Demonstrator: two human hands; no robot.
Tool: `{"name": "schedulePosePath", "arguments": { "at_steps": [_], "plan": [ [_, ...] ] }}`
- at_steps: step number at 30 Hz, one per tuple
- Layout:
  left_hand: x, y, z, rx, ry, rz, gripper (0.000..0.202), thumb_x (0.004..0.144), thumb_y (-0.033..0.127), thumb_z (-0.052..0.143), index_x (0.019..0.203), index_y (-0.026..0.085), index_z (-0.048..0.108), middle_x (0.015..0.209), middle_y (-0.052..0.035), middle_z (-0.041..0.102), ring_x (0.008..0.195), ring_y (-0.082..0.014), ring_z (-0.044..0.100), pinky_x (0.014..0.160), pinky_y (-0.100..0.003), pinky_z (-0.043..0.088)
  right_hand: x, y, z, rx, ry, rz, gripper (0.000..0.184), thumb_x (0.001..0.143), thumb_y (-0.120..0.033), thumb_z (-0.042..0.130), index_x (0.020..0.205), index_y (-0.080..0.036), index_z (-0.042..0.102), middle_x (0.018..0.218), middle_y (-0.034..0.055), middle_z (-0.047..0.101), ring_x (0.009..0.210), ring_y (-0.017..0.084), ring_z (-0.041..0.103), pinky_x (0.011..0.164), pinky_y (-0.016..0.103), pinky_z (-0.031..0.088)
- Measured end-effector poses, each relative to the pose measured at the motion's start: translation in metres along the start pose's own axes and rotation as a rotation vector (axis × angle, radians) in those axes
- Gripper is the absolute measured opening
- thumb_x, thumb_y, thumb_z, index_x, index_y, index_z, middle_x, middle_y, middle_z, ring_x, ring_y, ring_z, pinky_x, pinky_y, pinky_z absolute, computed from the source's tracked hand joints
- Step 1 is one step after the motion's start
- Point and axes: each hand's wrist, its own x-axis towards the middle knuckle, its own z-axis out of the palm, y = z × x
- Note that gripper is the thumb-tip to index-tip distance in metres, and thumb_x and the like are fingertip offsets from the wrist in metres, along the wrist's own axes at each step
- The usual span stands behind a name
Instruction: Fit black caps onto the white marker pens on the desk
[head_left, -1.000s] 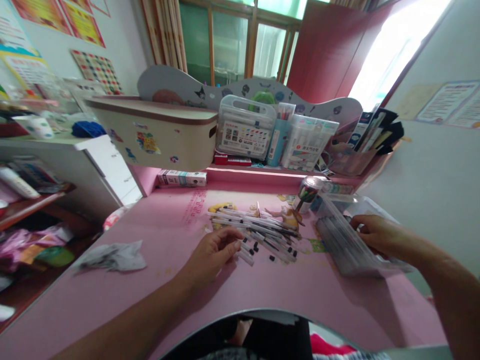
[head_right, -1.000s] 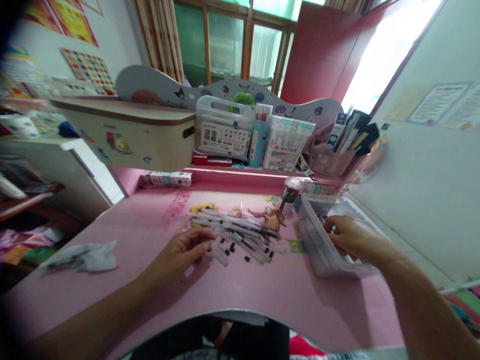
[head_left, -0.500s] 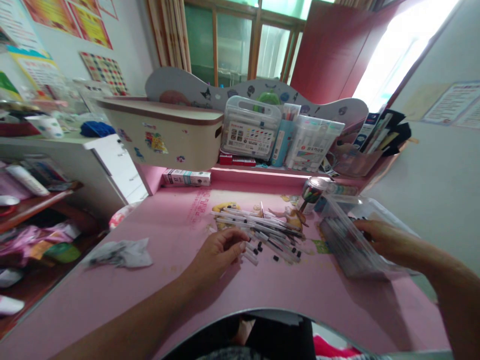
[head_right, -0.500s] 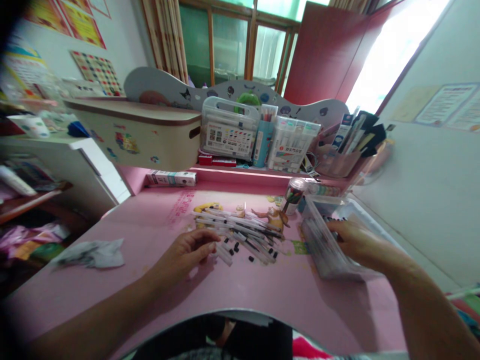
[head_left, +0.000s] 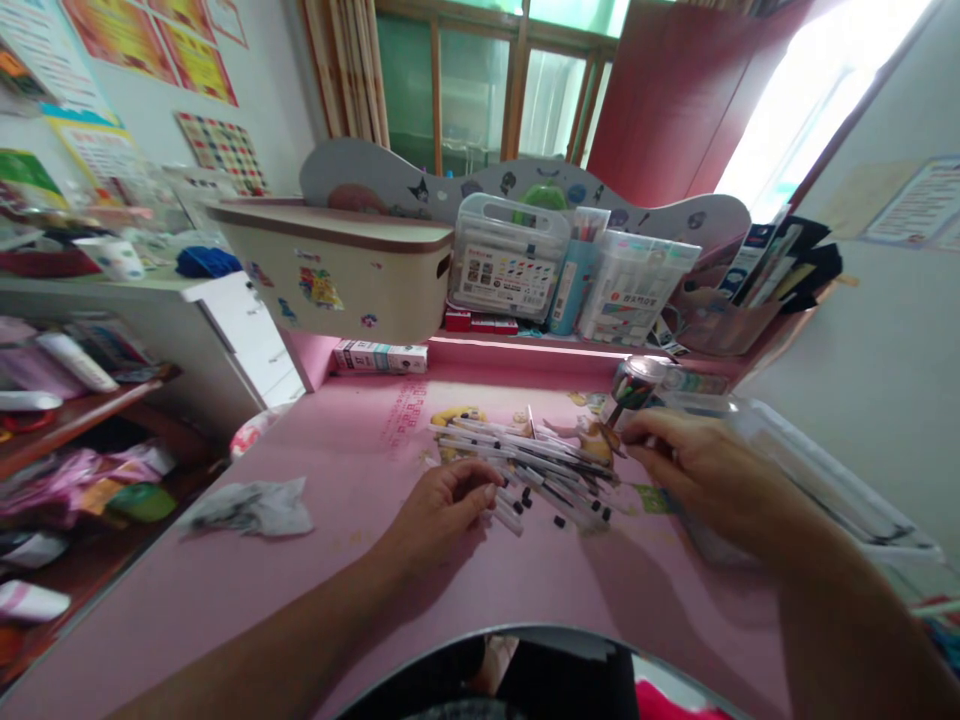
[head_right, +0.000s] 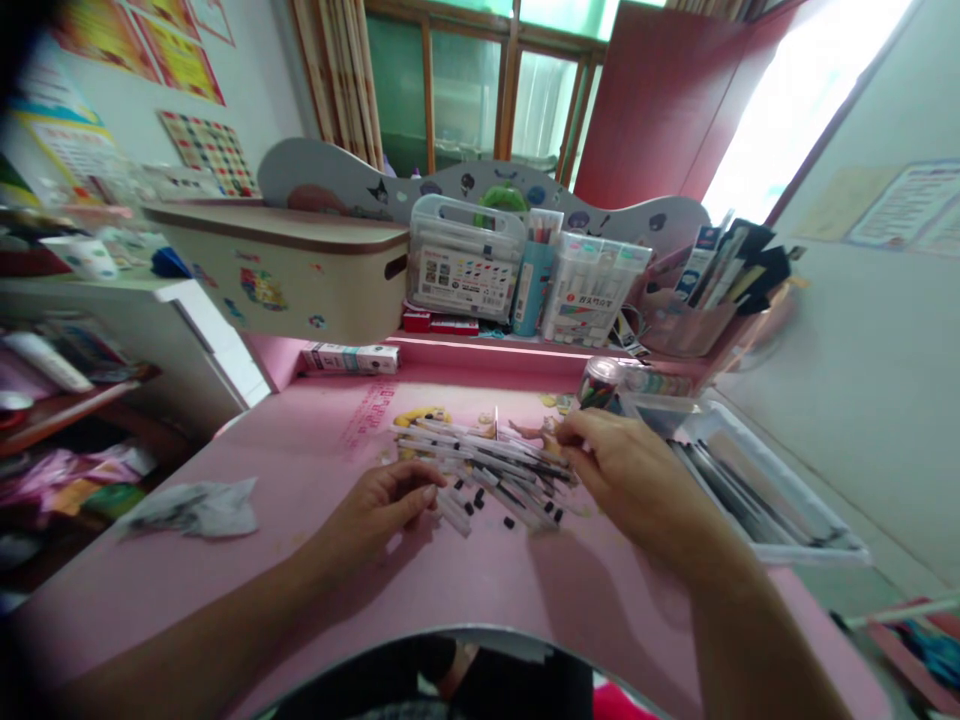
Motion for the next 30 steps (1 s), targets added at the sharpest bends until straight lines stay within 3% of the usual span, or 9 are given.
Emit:
{"name": "schedulePosePath", "arguments": {
  "at_steps": [5,10,14,19,23,30],
  "plan": [
    [0.002,-0.001,0.001,-0.032,0.014,-0.012,0.024,0.067,0.031,0.077,0.083,0.017,0.065,0.065,0.0028,0.055,0.05,-0.0059,0.047,0.046,-0.017,0.032,0.052,0.001,0.05,-0.124,-0.315,0.025,0.027,0.087,-0.015,0.049,0.093,-0.018,0.075,0.099,0.009,0.074,0.092,0.019,0.065,0.077,0.025,0.042],
    [0.001,0.001,0.001,-0.014,0.01,0.002,0.02,0.071,0.029,0.074,0.083,0.017,0.064,0.064,0.0029,0.055,0.049,-0.0052,0.045,0.044,-0.016,0.03,0.096,0.001,0.085,-0.194,-0.307,0.109,0.029,0.088,-0.012,0.047,0.098,-0.013,0.074,0.104,0.0149,0.073,0.095,0.021,0.066,0.076,0.026,0.041],
    [0.001,0.003,0.0,-0.009,0.038,0.023,0.019,0.072,0.029,0.074,0.083,0.017,0.064,0.065,0.0035,0.055,0.047,-0.0043,0.046,0.043,-0.015,0.03,0.111,-0.002,0.093,-0.19,-0.335,0.11,0.028,0.085,-0.01,0.05,0.099,-0.012,0.074,0.101,0.0146,0.074,0.089,0.02,0.067,0.07,0.025,0.04],
    [0.005,0.007,-0.004,-0.003,0.107,0.049,0.025,0.069,0.031,0.075,0.087,0.017,0.064,0.065,0.0047,0.057,0.04,-0.0048,0.044,0.037,-0.016,0.027,0.091,0.005,0.084,-0.174,-0.429,0.037,0.019,0.081,-0.019,0.059,0.09,-0.017,0.076,0.093,0.0088,0.075,0.083,0.018,0.067,0.065,0.024,0.039],
    [0.007,0.007,-0.004,-0.006,0.112,0.072,0.026,0.066,0.032,0.076,0.083,0.017,0.063,0.064,0.0048,0.057,0.038,-0.0045,0.043,0.035,-0.017,0.029,0.06,0.009,0.078,-0.198,-0.477,0.017,0.018,0.076,-0.016,0.06,0.083,-0.018,0.076,0.084,0.0076,0.075,0.08,0.019,0.066,0.066,0.025,0.039],
    [0.007,0.004,-0.004,-0.019,0.098,0.068,0.027,0.067,0.034,0.075,0.086,0.017,0.063,0.066,0.0048,0.057,0.038,-0.004,0.042,0.034,-0.017,0.027,0.018,-0.011,0.08,-0.192,-0.526,0.03,0.019,0.08,-0.022,0.058,0.083,-0.017,0.077,0.083,0.0117,0.074,0.078,0.024,0.067,0.063,0.028,0.043]
  ]
}}
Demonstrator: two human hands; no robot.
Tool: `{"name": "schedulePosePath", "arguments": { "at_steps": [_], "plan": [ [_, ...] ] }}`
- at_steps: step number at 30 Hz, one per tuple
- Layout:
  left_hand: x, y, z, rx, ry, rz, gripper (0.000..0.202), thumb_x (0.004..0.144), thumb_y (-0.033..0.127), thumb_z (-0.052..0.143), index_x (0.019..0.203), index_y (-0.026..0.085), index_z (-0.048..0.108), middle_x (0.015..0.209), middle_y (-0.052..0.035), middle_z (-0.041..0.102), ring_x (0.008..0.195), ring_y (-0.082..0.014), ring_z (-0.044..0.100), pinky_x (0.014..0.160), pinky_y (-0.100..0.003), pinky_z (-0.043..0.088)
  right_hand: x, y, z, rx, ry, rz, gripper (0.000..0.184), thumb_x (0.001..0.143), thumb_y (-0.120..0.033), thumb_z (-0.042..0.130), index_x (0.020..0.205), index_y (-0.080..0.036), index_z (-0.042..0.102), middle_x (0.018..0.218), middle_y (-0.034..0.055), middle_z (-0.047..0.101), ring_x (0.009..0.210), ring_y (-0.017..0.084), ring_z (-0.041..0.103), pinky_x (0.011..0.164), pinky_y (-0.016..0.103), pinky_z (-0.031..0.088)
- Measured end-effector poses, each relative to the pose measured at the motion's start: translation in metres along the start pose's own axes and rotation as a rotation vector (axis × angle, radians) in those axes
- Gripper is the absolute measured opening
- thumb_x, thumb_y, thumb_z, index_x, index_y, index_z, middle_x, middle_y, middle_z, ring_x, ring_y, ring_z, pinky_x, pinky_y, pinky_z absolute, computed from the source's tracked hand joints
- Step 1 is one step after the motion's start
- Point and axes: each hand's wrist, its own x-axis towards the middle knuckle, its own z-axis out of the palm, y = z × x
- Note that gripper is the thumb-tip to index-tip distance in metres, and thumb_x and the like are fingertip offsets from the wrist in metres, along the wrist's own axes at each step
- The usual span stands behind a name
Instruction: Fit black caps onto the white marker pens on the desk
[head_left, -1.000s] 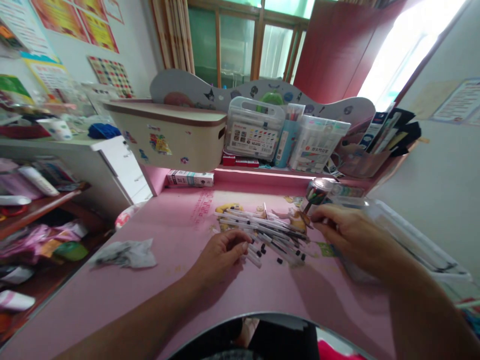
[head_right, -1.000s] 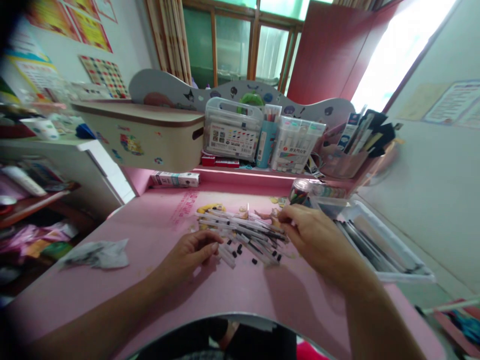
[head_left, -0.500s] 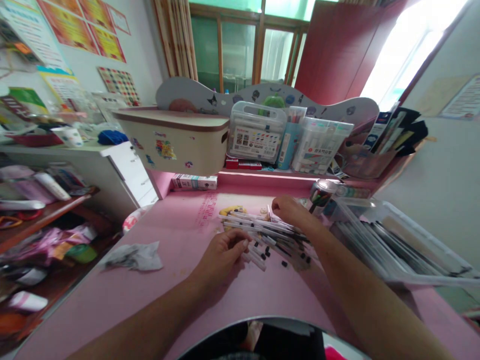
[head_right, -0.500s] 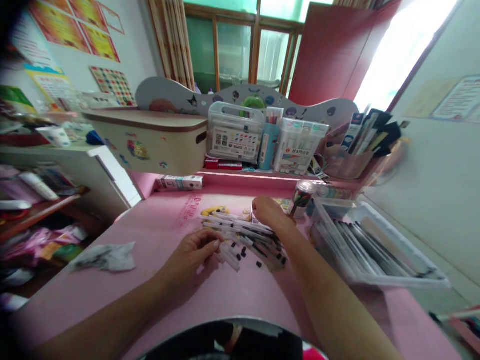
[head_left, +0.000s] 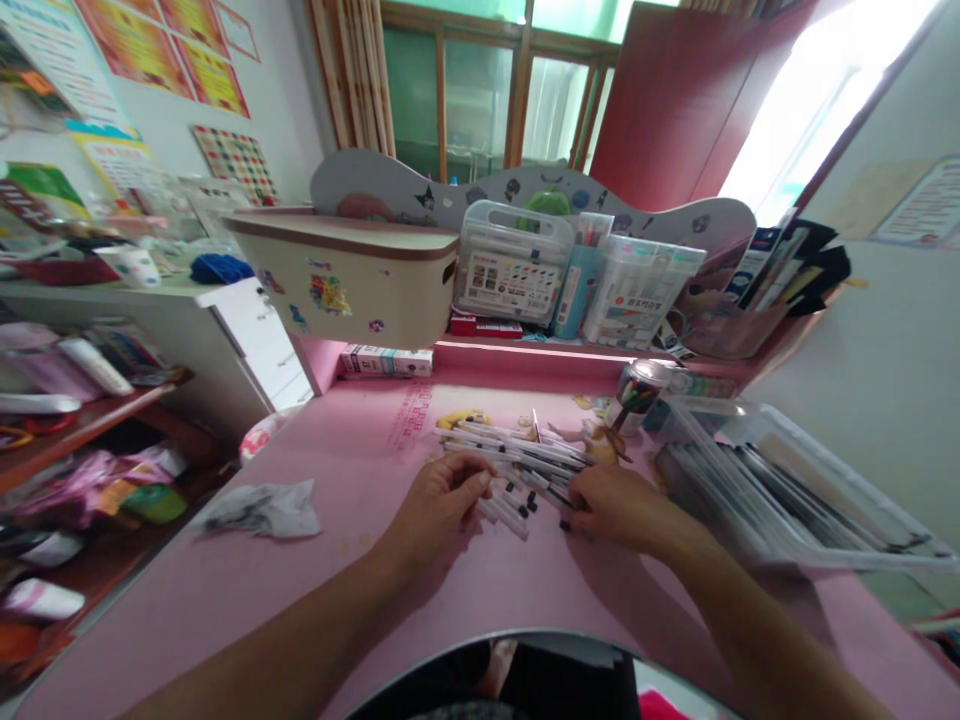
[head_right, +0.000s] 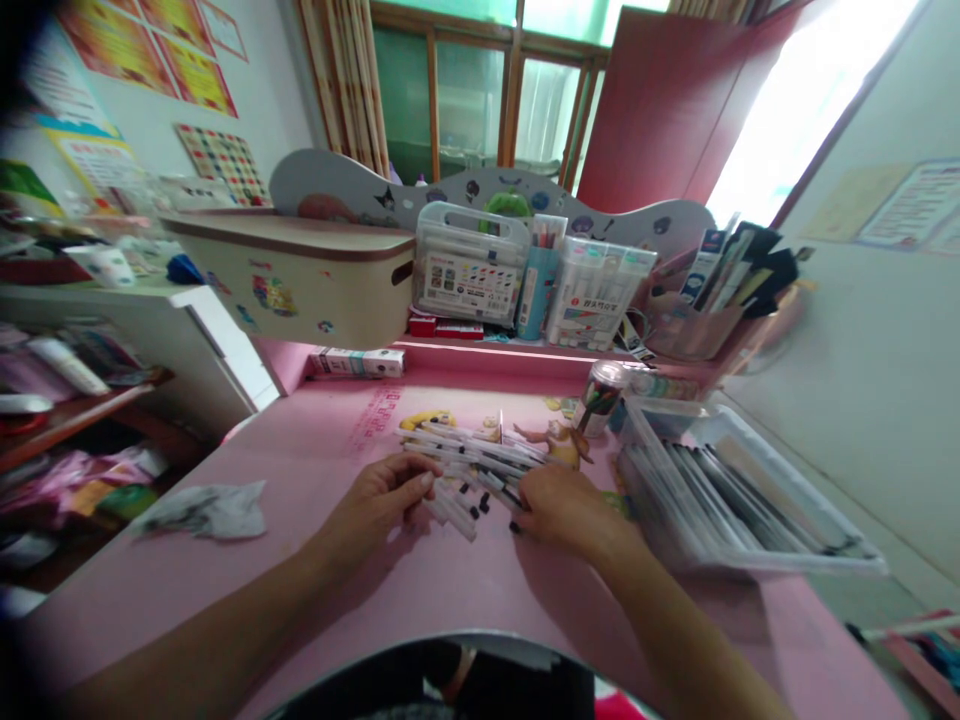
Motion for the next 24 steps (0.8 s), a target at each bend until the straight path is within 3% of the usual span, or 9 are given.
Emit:
{"name": "schedulePosePath", "arguments": {
  "at_steps": [6,13,17,21,24],
  "plan": [
    [0.002,0.0,-0.002,0.011,-0.003,0.027,0.024,0.067,0.03,0.074,0.083,0.016,0.064,0.063,0.0049,0.057,0.037,-0.0039,0.04,0.035,-0.018,0.03,-0.002,-0.016,0.005,-0.052,0.019,0.058,0.025,0.08,-0.015,0.053,0.09,-0.014,0.076,0.092,0.0171,0.075,0.084,0.028,0.07,0.068,0.033,0.047],
    [0.001,-0.007,0.0,-0.018,-0.049,-0.094,0.017,0.07,0.024,0.073,0.08,0.016,0.062,0.063,0.0049,0.055,0.04,-0.0028,0.041,0.037,-0.015,0.021,-0.007,0.002,0.004,0.046,0.042,0.051,0.015,0.077,-0.024,0.058,0.076,-0.017,0.071,0.079,0.0104,0.07,0.072,0.022,0.062,0.058,0.028,0.033],
    [0.001,-0.01,-0.002,-0.04,-0.09,-0.119,0.02,0.07,0.021,0.076,0.083,0.016,0.063,0.067,0.0045,0.057,0.045,-0.0027,0.044,0.041,-0.014,0.029,-0.009,0.0,-0.003,0.149,0.118,-0.053,0.009,0.074,-0.02,0.059,0.071,-0.017,0.066,0.073,0.0052,0.066,0.071,0.017,0.055,0.06,0.027,0.029],
    [-0.002,-0.014,-0.003,-0.044,-0.265,-0.159,0.033,0.072,0.026,0.08,0.1,0.018,0.065,0.08,-0.0001,0.064,0.054,-0.006,0.054,0.045,-0.015,0.038,-0.005,-0.022,-0.003,0.226,0.221,-0.181,0.007,0.074,-0.018,0.059,0.071,-0.017,0.066,0.068,0.0019,0.064,0.065,0.013,0.05,0.058,0.026,0.023],
    [0.0,-0.016,-0.003,-0.139,-0.341,-0.162,0.028,0.078,0.034,0.076,0.096,0.017,0.064,0.076,-0.0024,0.066,0.052,-0.0098,0.059,0.043,-0.018,0.043,0.0,-0.028,-0.003,0.332,0.179,-0.272,0.009,0.078,-0.02,0.059,0.075,-0.017,0.067,0.067,0.0001,0.064,0.06,0.011,0.049,0.057,0.025,0.024]
  ]
}}
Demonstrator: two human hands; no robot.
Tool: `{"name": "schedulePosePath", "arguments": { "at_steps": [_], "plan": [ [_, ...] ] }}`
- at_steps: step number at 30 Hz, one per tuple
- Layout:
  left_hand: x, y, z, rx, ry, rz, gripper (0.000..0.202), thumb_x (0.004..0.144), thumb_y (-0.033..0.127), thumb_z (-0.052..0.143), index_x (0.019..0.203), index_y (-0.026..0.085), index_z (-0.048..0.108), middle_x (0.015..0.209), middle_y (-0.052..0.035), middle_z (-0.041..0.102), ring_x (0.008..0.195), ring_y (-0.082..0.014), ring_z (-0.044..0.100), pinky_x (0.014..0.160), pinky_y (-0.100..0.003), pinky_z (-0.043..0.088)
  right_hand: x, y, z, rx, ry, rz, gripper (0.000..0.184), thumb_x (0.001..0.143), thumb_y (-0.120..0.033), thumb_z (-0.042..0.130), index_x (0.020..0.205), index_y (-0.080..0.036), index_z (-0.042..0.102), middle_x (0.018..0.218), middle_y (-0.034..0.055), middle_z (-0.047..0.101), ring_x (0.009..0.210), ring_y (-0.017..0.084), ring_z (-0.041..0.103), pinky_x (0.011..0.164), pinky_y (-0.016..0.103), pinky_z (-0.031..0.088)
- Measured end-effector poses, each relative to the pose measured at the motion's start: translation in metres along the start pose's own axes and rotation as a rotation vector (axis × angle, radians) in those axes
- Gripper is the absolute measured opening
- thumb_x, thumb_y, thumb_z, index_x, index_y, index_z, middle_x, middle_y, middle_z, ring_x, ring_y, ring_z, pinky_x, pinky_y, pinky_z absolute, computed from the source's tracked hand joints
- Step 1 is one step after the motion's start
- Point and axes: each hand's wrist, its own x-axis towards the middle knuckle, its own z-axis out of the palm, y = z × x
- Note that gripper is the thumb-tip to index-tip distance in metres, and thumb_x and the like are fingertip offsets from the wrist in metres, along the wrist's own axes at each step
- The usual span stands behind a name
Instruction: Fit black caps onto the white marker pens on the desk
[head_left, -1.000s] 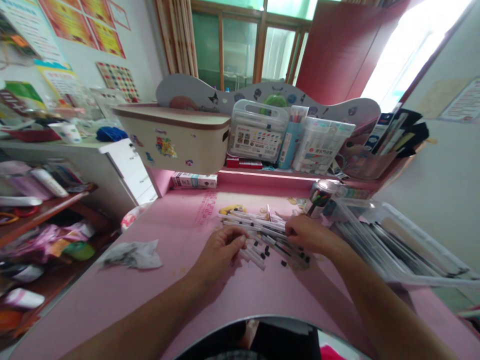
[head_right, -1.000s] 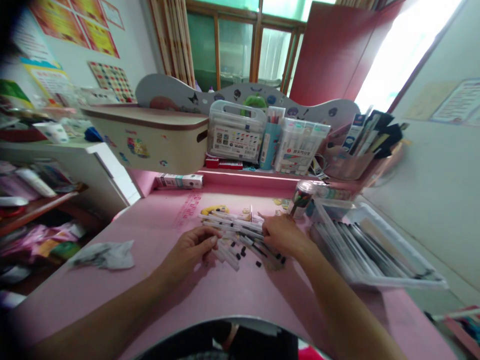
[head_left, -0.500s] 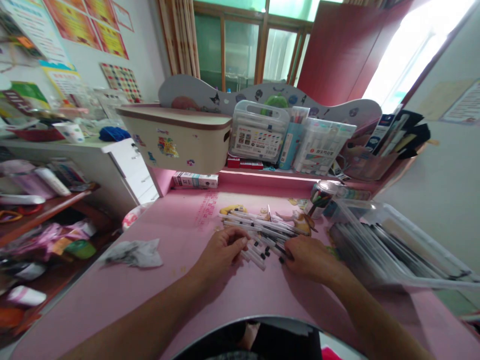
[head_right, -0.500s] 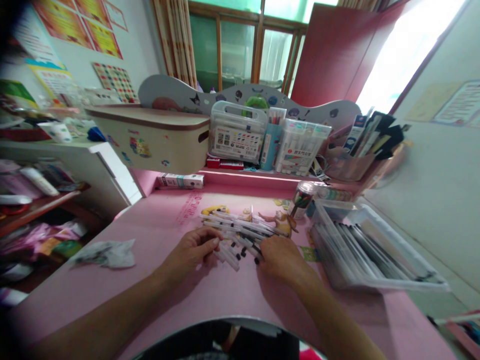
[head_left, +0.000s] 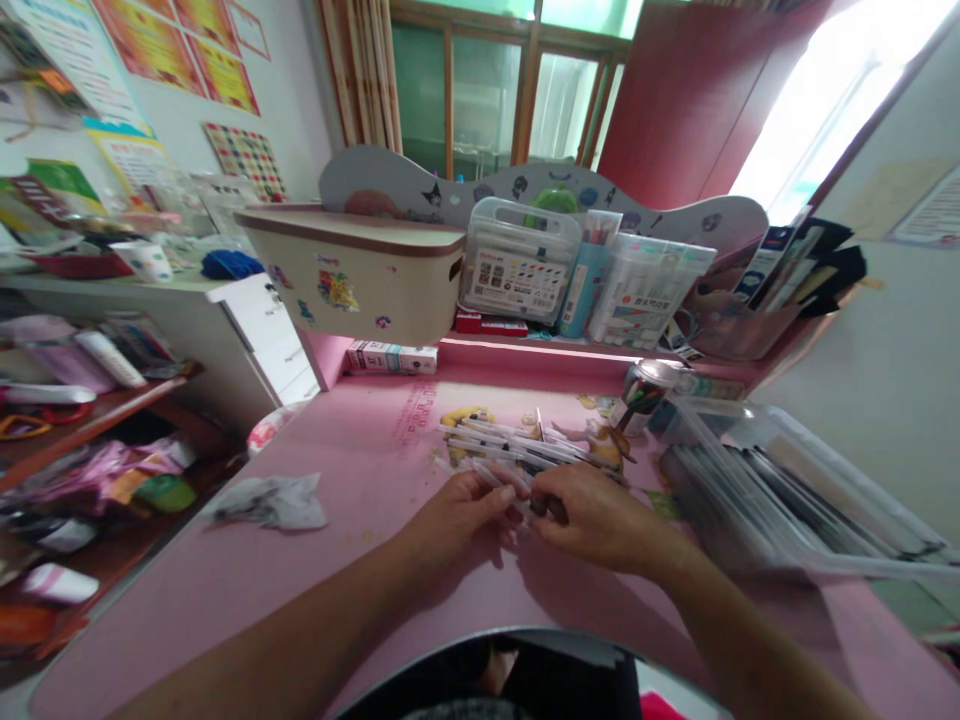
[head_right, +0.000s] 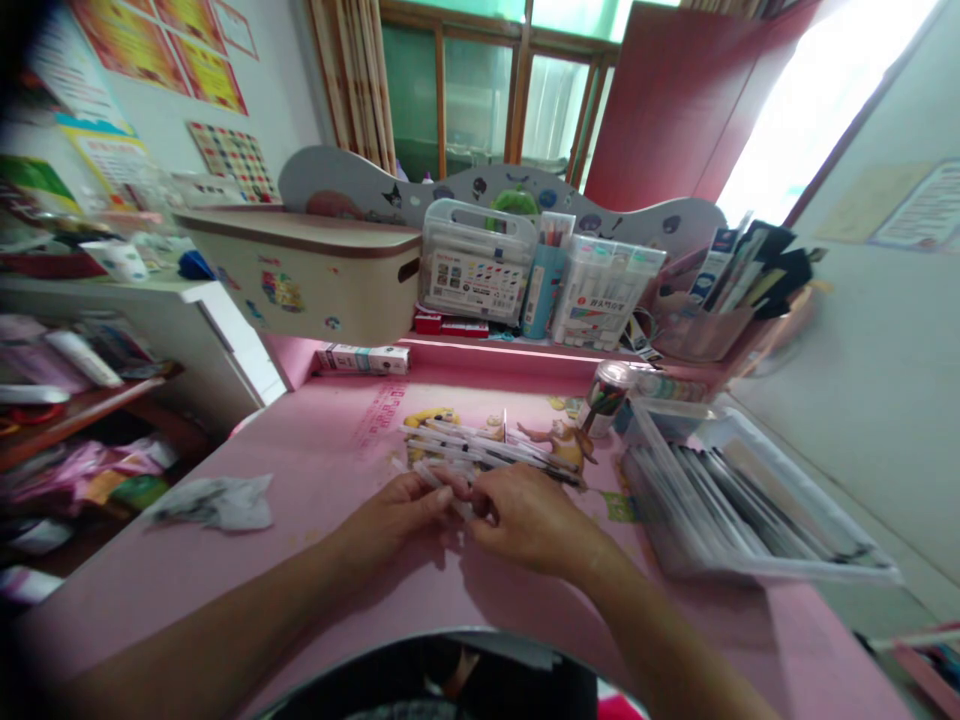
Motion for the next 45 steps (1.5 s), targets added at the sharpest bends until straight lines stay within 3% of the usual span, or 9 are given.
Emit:
{"name": "schedulePosePath", "arguments": {
  "at_steps": [3,6,10,17,24,30,37,40,45],
  "plan": [
    [0.005,0.002,-0.004,-0.022,0.043,0.017,0.025,0.085,0.038,0.068,0.086,0.014,0.063,0.071,-0.0045,0.067,0.049,-0.0109,0.061,0.041,-0.018,0.046,0.001,0.013,-0.005,0.015,0.009,0.039,0.013,0.083,-0.017,0.057,0.08,-0.017,0.07,0.072,0.0012,0.066,0.066,0.013,0.054,0.062,0.025,0.031],
    [0.009,0.008,-0.009,-0.02,0.151,0.024,0.022,0.091,0.034,0.06,0.084,0.013,0.061,0.075,-0.0074,0.07,0.052,-0.0112,0.065,0.045,-0.018,0.051,-0.002,0.029,-0.008,-0.154,0.069,0.133,0.015,0.083,-0.013,0.057,0.077,-0.016,0.07,0.083,0.0063,0.069,0.082,0.018,0.058,0.072,0.028,0.035],
    [0.009,0.011,-0.01,-0.024,0.253,0.026,0.016,0.094,0.027,0.053,0.085,0.014,0.058,0.077,-0.007,0.071,0.053,-0.0117,0.067,0.045,-0.017,0.052,-0.006,0.028,0.0,-0.25,-0.055,0.259,0.014,0.086,-0.018,0.059,0.083,-0.016,0.072,0.093,0.0115,0.07,0.09,0.024,0.062,0.071,0.03,0.039],
    [0.008,0.01,-0.009,0.004,0.256,0.014,0.016,0.095,0.028,0.052,0.087,0.015,0.056,0.074,-0.0063,0.07,0.05,-0.0121,0.066,0.042,-0.017,0.05,-0.005,0.021,0.013,-0.366,-0.07,0.343,0.02,0.088,-0.026,0.058,0.09,-0.014,0.074,0.095,0.016,0.073,0.087,0.03,0.068,0.068,0.032,0.044],
    [0.01,0.011,-0.01,0.021,0.264,-0.001,0.015,0.093,0.027,0.054,0.085,0.015,0.055,0.073,-0.0062,0.07,0.049,-0.0114,0.065,0.04,-0.016,0.048,-0.003,0.019,0.02,-0.319,-0.059,0.344,0.023,0.083,-0.016,0.053,0.086,-0.016,0.075,0.088,0.0151,0.074,0.087,0.026,0.068,0.073,0.031,0.043],
    [0.011,0.008,-0.014,0.062,0.212,-0.062,0.015,0.09,0.029,0.061,0.089,0.015,0.056,0.064,-0.0068,0.071,0.046,-0.0125,0.064,0.04,-0.016,0.047,-0.007,0.02,0.015,-0.289,-0.082,0.398,0.019,0.081,-0.021,0.054,0.082,-0.016,0.072,0.089,0.0156,0.072,0.08,0.025,0.065,0.066,0.031,0.038],
    [0.01,0.009,-0.014,0.03,0.216,-0.079,0.016,0.088,0.027,0.065,0.093,0.016,0.055,0.068,-0.0085,0.074,0.044,-0.0138,0.065,0.038,-0.018,0.048,-0.014,0.042,0.003,-0.048,0.0,0.181,0.003,0.071,-0.016,0.056,0.069,-0.017,0.056,0.073,0.0029,0.059,0.069,0.014,0.05,0.06,0.026,0.031],
    [0.01,0.016,-0.012,-0.063,0.265,-0.04,0.012,0.092,0.027,0.059,0.094,0.015,0.056,0.071,-0.0101,0.075,0.046,-0.016,0.068,0.038,-0.02,0.051,-0.014,0.044,-0.001,0.215,-0.065,0.111,0.008,0.068,-0.014,0.054,0.065,-0.019,0.048,0.062,-0.0027,0.049,0.059,0.011,0.043,0.054,0.022,0.03],
    [0.011,0.028,-0.01,-0.28,0.458,0.006,0.012,0.097,0.018,0.048,0.092,0.013,0.057,0.067,-0.0086,0.073,0.053,-0.0147,0.071,0.045,-0.018,0.055,-0.015,0.044,-0.004,0.551,-0.194,0.098,0.009,0.063,-0.015,0.052,0.065,-0.02,0.045,0.055,-0.0058,0.044,0.051,0.008,0.041,0.047,0.019,0.028]
  ]
}}
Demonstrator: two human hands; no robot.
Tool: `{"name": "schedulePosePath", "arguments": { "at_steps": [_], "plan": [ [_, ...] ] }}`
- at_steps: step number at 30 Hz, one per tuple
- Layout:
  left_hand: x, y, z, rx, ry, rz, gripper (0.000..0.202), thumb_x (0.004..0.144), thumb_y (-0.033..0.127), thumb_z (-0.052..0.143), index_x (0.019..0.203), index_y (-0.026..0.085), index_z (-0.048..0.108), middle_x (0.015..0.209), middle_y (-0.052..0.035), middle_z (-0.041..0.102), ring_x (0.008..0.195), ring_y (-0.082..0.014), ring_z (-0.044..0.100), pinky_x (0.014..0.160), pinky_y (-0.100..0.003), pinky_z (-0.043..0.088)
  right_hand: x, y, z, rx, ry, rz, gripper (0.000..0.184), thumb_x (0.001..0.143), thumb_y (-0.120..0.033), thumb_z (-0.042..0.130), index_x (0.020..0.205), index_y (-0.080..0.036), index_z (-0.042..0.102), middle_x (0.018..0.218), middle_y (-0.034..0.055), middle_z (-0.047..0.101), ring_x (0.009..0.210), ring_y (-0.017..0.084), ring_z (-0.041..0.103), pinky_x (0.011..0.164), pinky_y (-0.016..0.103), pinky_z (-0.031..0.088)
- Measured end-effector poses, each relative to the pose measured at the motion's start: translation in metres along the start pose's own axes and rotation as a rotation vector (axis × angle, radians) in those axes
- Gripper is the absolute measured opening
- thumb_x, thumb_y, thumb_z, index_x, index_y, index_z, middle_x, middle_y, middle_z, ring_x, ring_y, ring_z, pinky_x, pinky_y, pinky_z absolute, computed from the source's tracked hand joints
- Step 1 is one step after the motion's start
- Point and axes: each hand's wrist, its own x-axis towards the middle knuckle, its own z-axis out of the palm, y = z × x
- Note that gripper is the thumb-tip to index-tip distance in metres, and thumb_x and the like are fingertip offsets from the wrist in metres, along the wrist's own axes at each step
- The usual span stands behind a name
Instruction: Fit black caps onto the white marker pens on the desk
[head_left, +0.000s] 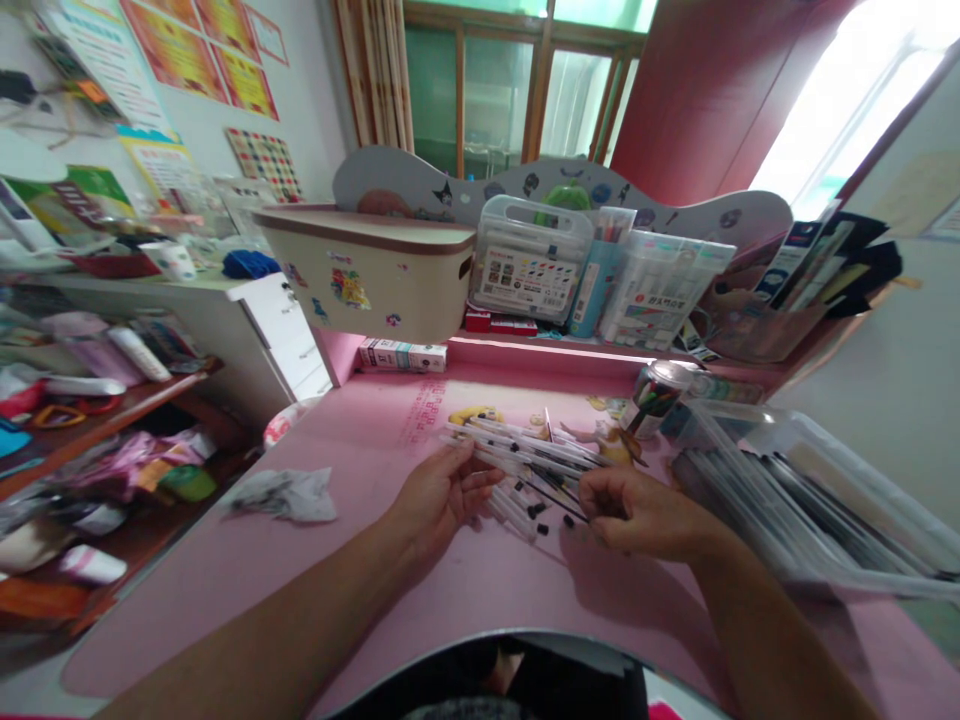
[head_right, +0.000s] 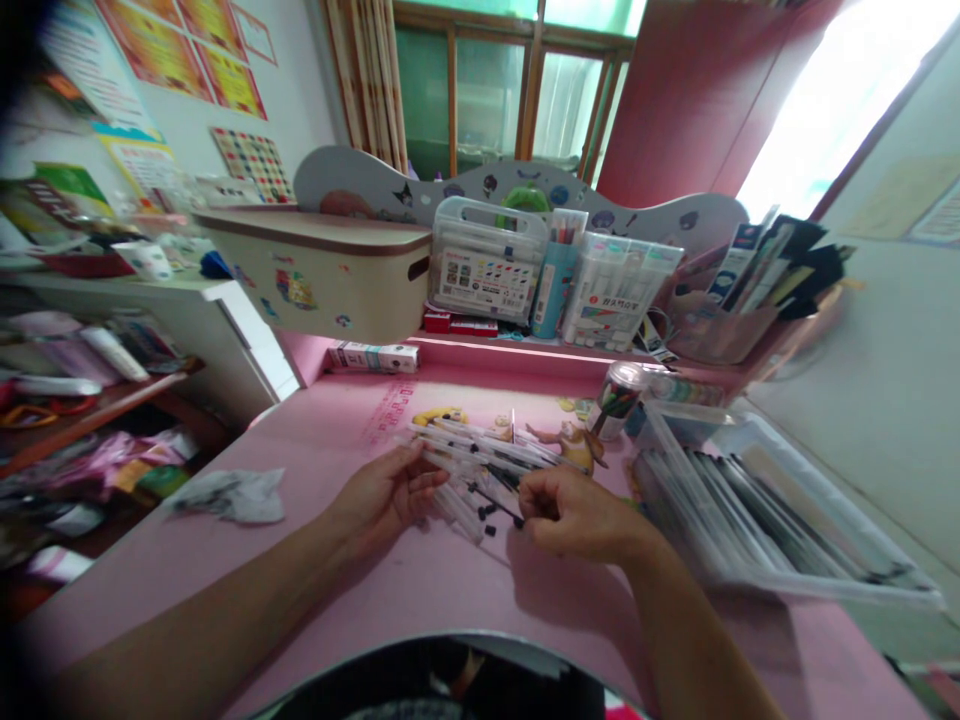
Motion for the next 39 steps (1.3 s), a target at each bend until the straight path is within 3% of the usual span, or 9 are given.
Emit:
{"name": "schedulePosePath", "arguments": {
  "at_steps": [13,18,25,28,32,35,39],
  "plan": [
    [0.005,0.0,-0.003,-0.06,0.015,0.02,0.013,0.096,0.019,0.05,0.091,0.011,0.059,0.068,-0.0085,0.073,0.054,-0.0141,0.071,0.044,-0.018,0.055,0.0,0.002,0.0,0.171,-0.008,0.091,0.01,0.062,-0.022,0.053,0.066,-0.021,0.044,0.052,-0.0067,0.048,0.045,0.007,0.044,0.042,0.017,0.034],
    [0.005,-0.004,-0.007,0.021,-0.07,0.078,0.009,0.096,0.021,0.052,0.094,0.013,0.058,0.07,-0.0079,0.074,0.054,-0.0147,0.07,0.046,-0.021,0.057,0.002,0.006,0.0,0.2,0.001,0.089,0.01,0.062,-0.021,0.054,0.066,-0.02,0.046,0.053,-0.007,0.05,0.044,0.006,0.044,0.041,0.016,0.035],
    [-0.001,-0.004,-0.005,0.1,-0.143,0.121,0.009,0.094,0.02,0.056,0.094,0.013,0.061,0.073,-0.0075,0.074,0.056,-0.0136,0.072,0.048,-0.017,0.057,0.004,0.004,0.007,0.508,0.03,-0.017,0.022,0.069,-0.029,0.065,0.081,-0.02,0.049,0.055,-0.0092,0.05,0.042,0.005,0.042,0.039,0.015,0.029],
    [-0.003,-0.005,-0.003,0.067,-0.176,0.096,0.007,0.094,0.017,0.055,0.095,0.012,0.061,0.076,-0.0081,0.074,0.06,-0.0143,0.073,0.049,-0.016,0.058,0.012,0.003,0.02,0.598,0.084,-0.021,0.029,0.073,-0.035,0.07,0.083,-0.021,0.047,0.058,-0.008,0.053,0.042,0.005,0.042,0.039,0.015,0.027],
    [-0.004,-0.005,-0.001,-0.009,-0.205,-0.038,0.011,0.096,0.016,0.052,0.092,0.011,0.06,0.074,-0.0102,0.074,0.058,-0.0152,0.073,0.049,-0.018,0.059,0.018,0.003,0.029,0.691,0.136,-0.068,0.037,0.077,-0.05,0.068,0.089,-0.02,0.051,0.069,-0.0029,0.06,0.046,0.006,0.045,0.042,0.018,0.031],
    [-0.004,0.0,0.0,-0.161,-0.157,-0.122,0.016,0.098,0.017,0.047,0.091,0.011,0.06,0.065,-0.0074,0.071,0.053,-0.0137,0.071,0.048,-0.017,0.058,0.015,0.003,0.021,0.526,0.218,-0.098,0.033,0.086,-0.052,0.056,0.089,-0.018,0.056,0.074,0.0003,0.06,0.051,0.008,0.045,0.046,0.02,0.033],
    [-0.005,0.008,0.001,-0.279,-0.145,-0.156,0.022,0.101,0.018,0.042,0.091,0.01,0.06,0.061,-0.0053,0.069,0.049,-0.0121,0.068,0.047,-0.016,0.057,0.011,0.003,0.008,-0.138,0.267,-0.066,0.011,0.082,-0.027,0.059,0.078,-0.017,0.062,0.07,0.0005,0.06,0.063,0.012,0.051,0.057,0.023,0.036]
  ]
}}
